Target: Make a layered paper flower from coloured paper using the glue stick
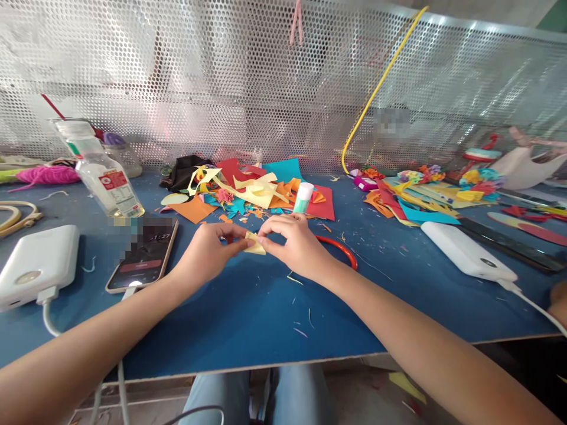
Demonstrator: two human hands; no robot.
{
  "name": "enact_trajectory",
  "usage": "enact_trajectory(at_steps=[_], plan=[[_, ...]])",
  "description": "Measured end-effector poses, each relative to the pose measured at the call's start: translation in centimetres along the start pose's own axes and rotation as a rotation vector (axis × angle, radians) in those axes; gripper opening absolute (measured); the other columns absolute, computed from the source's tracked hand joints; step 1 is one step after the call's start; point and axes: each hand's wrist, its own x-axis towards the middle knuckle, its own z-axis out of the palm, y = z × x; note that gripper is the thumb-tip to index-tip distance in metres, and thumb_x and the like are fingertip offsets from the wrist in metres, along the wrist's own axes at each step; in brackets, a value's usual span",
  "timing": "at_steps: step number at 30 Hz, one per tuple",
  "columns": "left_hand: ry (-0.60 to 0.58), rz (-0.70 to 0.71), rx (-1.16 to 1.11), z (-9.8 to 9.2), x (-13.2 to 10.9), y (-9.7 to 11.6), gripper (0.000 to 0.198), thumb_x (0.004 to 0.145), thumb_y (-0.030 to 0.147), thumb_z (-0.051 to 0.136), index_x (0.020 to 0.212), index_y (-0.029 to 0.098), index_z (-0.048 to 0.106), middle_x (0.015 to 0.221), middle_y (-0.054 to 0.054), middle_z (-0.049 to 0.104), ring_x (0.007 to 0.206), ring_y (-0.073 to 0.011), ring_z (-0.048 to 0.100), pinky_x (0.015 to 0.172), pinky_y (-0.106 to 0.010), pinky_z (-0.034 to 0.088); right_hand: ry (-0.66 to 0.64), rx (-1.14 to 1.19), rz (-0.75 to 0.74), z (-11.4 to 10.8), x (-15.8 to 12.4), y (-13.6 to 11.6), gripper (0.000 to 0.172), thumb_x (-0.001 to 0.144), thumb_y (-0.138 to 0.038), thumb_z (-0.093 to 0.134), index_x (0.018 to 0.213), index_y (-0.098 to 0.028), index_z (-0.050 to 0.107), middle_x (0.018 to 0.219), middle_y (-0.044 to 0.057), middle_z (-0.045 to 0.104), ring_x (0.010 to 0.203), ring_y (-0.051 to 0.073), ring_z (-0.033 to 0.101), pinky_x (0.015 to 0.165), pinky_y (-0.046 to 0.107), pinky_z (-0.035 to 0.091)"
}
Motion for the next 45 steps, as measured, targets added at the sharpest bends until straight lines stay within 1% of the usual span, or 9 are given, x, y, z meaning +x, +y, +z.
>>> enact_trajectory(at_steps=[3,7,14,20,22,25,31,38,45], plan=[[-0.028,-0.011,-0.011,0.0,0.1,-0.2,0.028,0.068,0.042,0.062,0.077,0.017,0.07,0.064,-0.001,0.063,0.056,-0.0134,0.052,0.052,-0.024,0.04,-0.013,-0.022,-0.016,-0.1,-0.1,-0.2,0.01,0.081,-0.023,0.054,0.072,-0.02,0.056,0.084,-0.001,0.066,0.084,0.015,0.057,0.084,0.036,0.025],[0.004,-0.009,0.029,0.0,0.0,0.2,0.024,0.062,0.04,0.068,0.064,0.017,0.069,0.054,0.002,0.057,0.053,-0.0113,0.045,0.05,-0.023,0.035,-0.02,-0.031,-0.069,-0.1,-0.2,-0.6,0.01,0.082,-0.023,0.054,0.073,-0.021,0.056,0.082,-0.003,0.065,0.082,0.014,0.056,0.084,0.033,0.024],[-0.05,0.01,0.017,0.1,-0.1,0.6,0.024,0.061,0.038,0.068,0.062,0.015,0.065,0.056,0.002,0.053,0.054,-0.01,0.039,0.05,-0.021,0.032,-0.024,-0.011,-0.103,-0.2,-0.5,-1.2,0.009,0.082,-0.021,0.054,0.074,-0.02,0.056,0.084,-0.004,0.064,0.084,0.012,0.055,0.086,0.031,0.023],[0.051,0.058,0.108,-0.1,-0.3,1.0,0.024,0.063,0.039,0.067,0.061,0.015,0.063,0.051,0.005,0.045,0.048,-0.0075,0.034,0.045,-0.02,0.027,0.016,-0.122,-0.14,-0.7,-0.4,-1.1,0.004,0.082,-0.025,0.055,0.082,-0.022,0.058,0.089,-0.003,0.061,0.091,0.013,0.053,0.089,0.033,0.02],[0.062,0.071,0.121,-0.1,-0.3,1.1,0.024,0.062,0.039,0.068,0.06,0.016,0.062,0.051,0.005,0.046,0.047,-0.0073,0.036,0.044,-0.02,0.029,0.034,-0.164,-0.171,-0.7,-0.4,-1.0,0.008,0.082,-0.026,0.054,0.077,-0.022,0.058,0.084,-0.004,0.06,0.088,0.012,0.054,0.089,0.033,0.019],[0.05,0.094,0.063,0.0,-0.4,1.0,0.022,0.061,0.037,0.07,0.062,0.016,0.061,0.058,0.003,0.057,0.055,-0.0103,0.049,0.05,-0.02,0.038,0.071,-0.198,-0.183,-0.5,-0.3,-0.8,0.013,0.083,-0.027,0.053,0.072,-0.021,0.057,0.08,-0.004,0.06,0.085,0.012,0.054,0.089,0.033,0.019],[-0.047,0.105,-0.17,-0.1,-0.3,0.9,0.023,0.069,0.035,0.065,0.082,0.017,0.066,0.078,-0.003,0.065,0.065,-0.0144,0.059,0.056,-0.024,0.051,0.104,-0.207,-0.129,-0.6,-0.2,-0.5,0.008,0.081,-0.022,0.055,0.073,-0.021,0.057,0.083,-0.003,0.061,0.088,0.013,0.056,0.088,0.033,0.02],[0.002,0.168,-0.055,-0.1,-0.4,0.6,0.02,0.076,0.033,0.058,0.087,0.018,0.067,0.081,-0.003,0.064,0.067,-0.0135,0.057,0.058,-0.023,0.051,0.138,-0.175,-0.118,-0.4,-0.2,-0.5,0.007,0.08,-0.022,0.056,0.073,-0.021,0.056,0.082,-0.005,0.061,0.086,0.013,0.057,0.087,0.033,0.021],[0.031,0.164,-0.004,-0.1,-0.3,0.8,0.02,0.077,0.028,0.056,0.09,0.018,0.067,0.088,-0.004,0.066,0.073,-0.0152,0.059,0.061,-0.023,0.049,0.117,-0.143,-0.124,-0.3,-0.3,-0.8,0.009,0.08,-0.02,0.054,0.071,-0.02,0.055,0.082,-0.003,0.062,0.086,0.013,0.056,0.087,0.033,0.022]])
